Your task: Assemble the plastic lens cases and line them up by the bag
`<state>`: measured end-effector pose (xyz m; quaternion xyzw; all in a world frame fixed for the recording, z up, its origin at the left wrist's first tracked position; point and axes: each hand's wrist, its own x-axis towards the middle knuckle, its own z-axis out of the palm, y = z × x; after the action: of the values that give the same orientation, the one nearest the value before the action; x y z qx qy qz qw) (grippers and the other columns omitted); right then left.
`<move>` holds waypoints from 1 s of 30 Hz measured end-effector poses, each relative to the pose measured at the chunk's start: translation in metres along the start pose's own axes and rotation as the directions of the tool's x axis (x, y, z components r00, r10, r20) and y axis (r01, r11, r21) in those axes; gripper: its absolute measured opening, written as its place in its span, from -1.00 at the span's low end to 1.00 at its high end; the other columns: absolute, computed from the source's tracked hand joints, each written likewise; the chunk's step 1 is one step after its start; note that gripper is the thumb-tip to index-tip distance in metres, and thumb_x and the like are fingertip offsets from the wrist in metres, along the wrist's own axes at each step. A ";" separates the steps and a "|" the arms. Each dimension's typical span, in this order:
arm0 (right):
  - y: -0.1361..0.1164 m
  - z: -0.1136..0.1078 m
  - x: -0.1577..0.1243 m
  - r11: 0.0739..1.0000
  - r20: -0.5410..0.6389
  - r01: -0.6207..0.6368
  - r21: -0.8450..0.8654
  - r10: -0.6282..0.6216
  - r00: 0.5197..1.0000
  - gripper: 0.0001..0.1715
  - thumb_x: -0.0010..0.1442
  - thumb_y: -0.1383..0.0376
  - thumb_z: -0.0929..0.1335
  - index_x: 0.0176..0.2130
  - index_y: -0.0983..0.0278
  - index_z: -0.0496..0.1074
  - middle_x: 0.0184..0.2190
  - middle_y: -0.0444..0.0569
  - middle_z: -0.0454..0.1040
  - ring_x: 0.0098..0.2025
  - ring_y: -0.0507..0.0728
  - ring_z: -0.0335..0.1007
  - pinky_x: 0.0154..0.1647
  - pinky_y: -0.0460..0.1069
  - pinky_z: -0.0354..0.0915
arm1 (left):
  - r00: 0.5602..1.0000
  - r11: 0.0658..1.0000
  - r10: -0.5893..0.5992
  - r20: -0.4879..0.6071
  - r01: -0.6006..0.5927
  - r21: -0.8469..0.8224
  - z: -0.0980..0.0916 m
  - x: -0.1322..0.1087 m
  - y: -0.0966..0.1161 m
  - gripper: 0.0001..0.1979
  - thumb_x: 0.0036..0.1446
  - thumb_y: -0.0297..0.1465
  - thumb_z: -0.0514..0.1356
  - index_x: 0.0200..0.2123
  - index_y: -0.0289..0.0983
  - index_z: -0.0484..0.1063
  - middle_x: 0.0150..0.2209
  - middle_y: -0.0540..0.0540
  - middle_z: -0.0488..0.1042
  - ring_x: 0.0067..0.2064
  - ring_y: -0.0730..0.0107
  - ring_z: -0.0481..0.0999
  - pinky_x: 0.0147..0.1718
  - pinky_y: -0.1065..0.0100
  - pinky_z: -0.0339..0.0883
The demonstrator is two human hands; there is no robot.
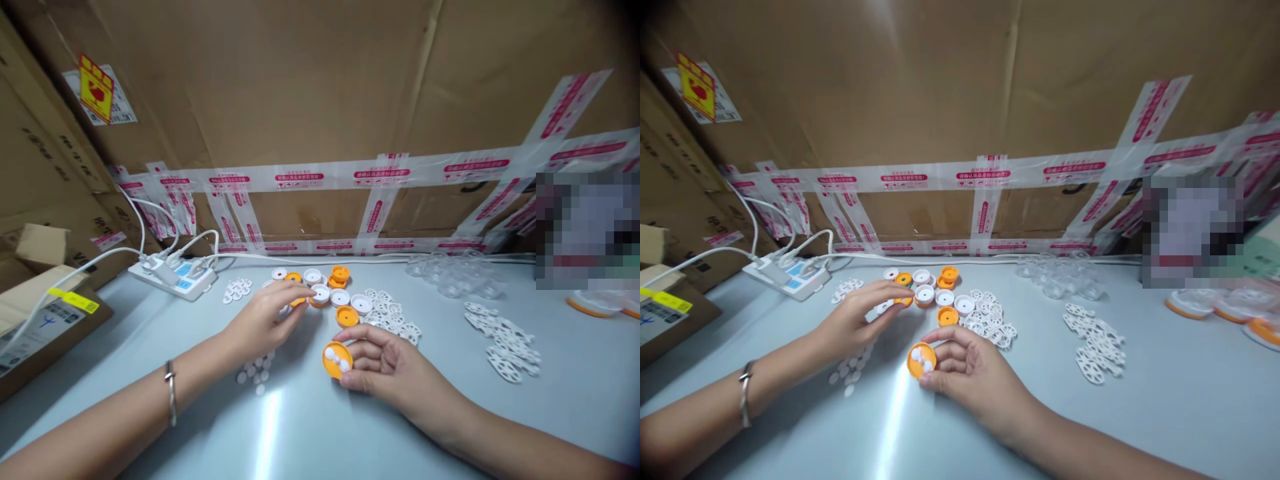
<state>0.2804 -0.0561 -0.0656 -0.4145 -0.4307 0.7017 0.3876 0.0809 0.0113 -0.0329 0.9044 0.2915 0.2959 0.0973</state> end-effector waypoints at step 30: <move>-0.004 0.001 -0.002 1.000 -0.091 -0.014 0.021 0.016 0.996 -0.46 -0.24 0.31 0.53 -0.17 0.25 0.47 -0.41 -0.18 0.53 -0.35 0.01 0.47 -0.16 -0.06 0.31 | 0.923 0.448 -0.237 0.304 0.381 -0.809 0.004 -0.015 0.013 -0.63 0.12 -0.39 0.21 0.02 -0.20 0.28 -0.07 -0.14 0.43 -0.07 0.35 0.43 -0.07 0.29 0.28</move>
<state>0.2814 -0.0572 -0.0616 -0.4452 -0.4025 0.6894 0.4057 0.0791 -0.0078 -0.0388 0.6872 0.2590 0.3105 0.6035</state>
